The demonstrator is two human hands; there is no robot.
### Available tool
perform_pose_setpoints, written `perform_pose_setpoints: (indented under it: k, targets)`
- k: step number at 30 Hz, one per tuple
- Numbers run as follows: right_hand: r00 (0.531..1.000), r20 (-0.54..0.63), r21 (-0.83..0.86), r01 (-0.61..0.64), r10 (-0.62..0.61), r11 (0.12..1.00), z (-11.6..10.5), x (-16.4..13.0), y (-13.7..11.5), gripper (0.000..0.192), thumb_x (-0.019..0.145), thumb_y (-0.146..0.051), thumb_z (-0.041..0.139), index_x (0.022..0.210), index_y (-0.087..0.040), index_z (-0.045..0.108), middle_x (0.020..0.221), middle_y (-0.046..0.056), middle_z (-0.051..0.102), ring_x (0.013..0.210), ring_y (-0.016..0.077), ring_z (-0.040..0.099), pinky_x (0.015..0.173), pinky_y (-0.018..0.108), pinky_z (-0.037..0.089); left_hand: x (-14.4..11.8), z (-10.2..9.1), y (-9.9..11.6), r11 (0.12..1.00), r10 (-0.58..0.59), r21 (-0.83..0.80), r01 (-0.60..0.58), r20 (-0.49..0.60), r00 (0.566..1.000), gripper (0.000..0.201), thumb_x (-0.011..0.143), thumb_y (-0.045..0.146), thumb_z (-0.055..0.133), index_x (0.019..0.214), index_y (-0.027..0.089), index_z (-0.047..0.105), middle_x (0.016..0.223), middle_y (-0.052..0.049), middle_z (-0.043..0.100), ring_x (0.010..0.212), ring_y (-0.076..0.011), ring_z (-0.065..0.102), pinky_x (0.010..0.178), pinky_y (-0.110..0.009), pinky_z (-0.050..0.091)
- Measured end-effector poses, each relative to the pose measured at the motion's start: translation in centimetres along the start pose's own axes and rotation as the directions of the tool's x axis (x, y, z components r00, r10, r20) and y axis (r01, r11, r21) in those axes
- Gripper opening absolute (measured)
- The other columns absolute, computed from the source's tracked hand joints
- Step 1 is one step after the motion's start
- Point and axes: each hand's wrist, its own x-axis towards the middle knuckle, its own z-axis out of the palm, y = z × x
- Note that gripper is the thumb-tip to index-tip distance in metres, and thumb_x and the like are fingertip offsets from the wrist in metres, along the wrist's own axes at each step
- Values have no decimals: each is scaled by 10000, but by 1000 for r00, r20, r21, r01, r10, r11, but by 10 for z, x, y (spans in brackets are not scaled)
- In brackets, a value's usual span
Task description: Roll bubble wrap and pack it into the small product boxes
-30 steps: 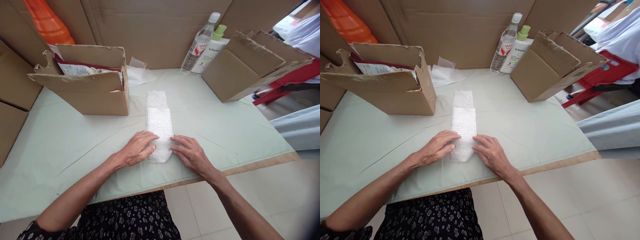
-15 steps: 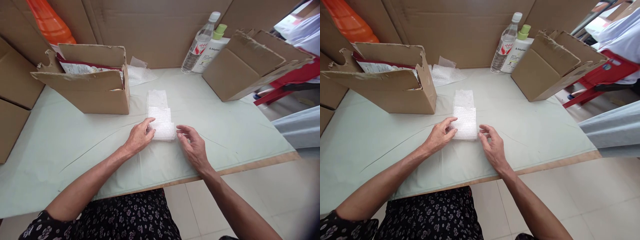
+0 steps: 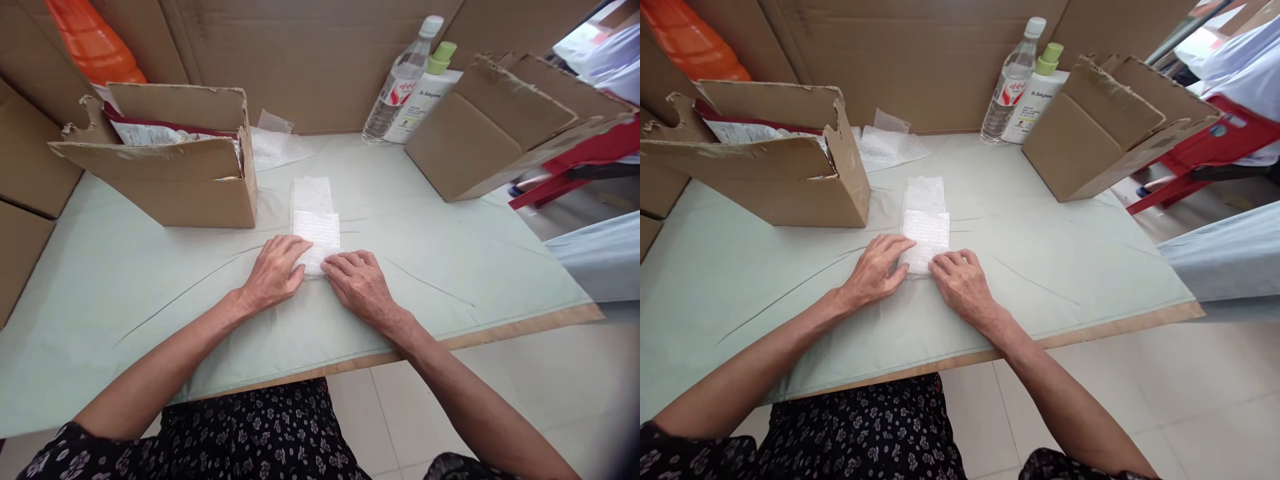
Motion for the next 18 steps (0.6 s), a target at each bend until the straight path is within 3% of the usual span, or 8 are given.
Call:
perform_pose_setpoints:
  k: [3,6,9,12,13,15,16,18]
  targets:
    - [999,-29,61,-24,26,998,1,3,4,210,991,-105,497,974,-175,694,1000,55,770,870,191,628,863,375,381,-18,-7,1,988,154,-9,-154,40,987,566,818,129,587,1382,154,551,1380,-159,619,1312,-316,542,1095,-492,442]
    - [995,69,204,-88,76,975,-9,6,3,212,985,-130,489,961,-171,695,912,51,764,831,194,642,852,376,396,-31,-10,6,983,182,15,-183,66,981,600,836,165,621,1428,156,520,1467,-179,566,1377,-344,496,1112,-523,426]
    - [962,254,385,-191,95,903,-27,10,-3,210,961,-171,507,926,-193,713,826,36,751,788,202,658,840,380,438,-41,-12,15,994,90,-59,-87,58,994,455,912,158,557,1366,163,577,1185,-136,722,1133,-288,643,983,-474,502]
    - [912,373,518,-359,172,776,-49,10,-13,200,980,-300,544,1013,-244,732,930,27,781,845,216,695,791,358,499,-47,-17,24,970,-91,-218,103,68,994,343,941,174,516,1257,182,651,1013,-85,759,938,-231,684,881,-406,534]
    - [906,354,525,-398,232,752,-56,8,-17,215,989,-347,552,1081,-258,724,996,32,784,900,226,706,790,358,514,-47,-19,25,945,-164,-271,181,85,983,336,938,195,527,1246,190,661,1020,-78,761,920,-218,689,853,-378,540]
    - [915,196,481,-403,353,778,-66,3,-25,243,995,-381,573,1177,-267,688,1082,51,775,988,244,710,829,383,524,-45,-22,26,882,-307,-333,334,133,942,356,920,229,554,1256,196,665,996,-61,756,846,-187,683,766,-318,537]
    - [927,85,441,-364,365,821,-69,0,-29,233,992,-358,590,1189,-266,674,1085,58,771,993,244,709,849,395,517,-42,-23,25,854,-363,-340,395,157,919,372,908,237,566,1264,194,664,949,-44,747,785,-169,666,722,-295,525]
    - [962,-62,341,-231,267,911,-68,-5,-35,207,978,-278,617,1179,-260,661,1081,62,767,974,237,704,862,405,494,-34,-23,22,828,-418,-321,460,194,888,399,890,232,575,1278,186,658,843,-8,712,684,-145,614,673,-276,500]
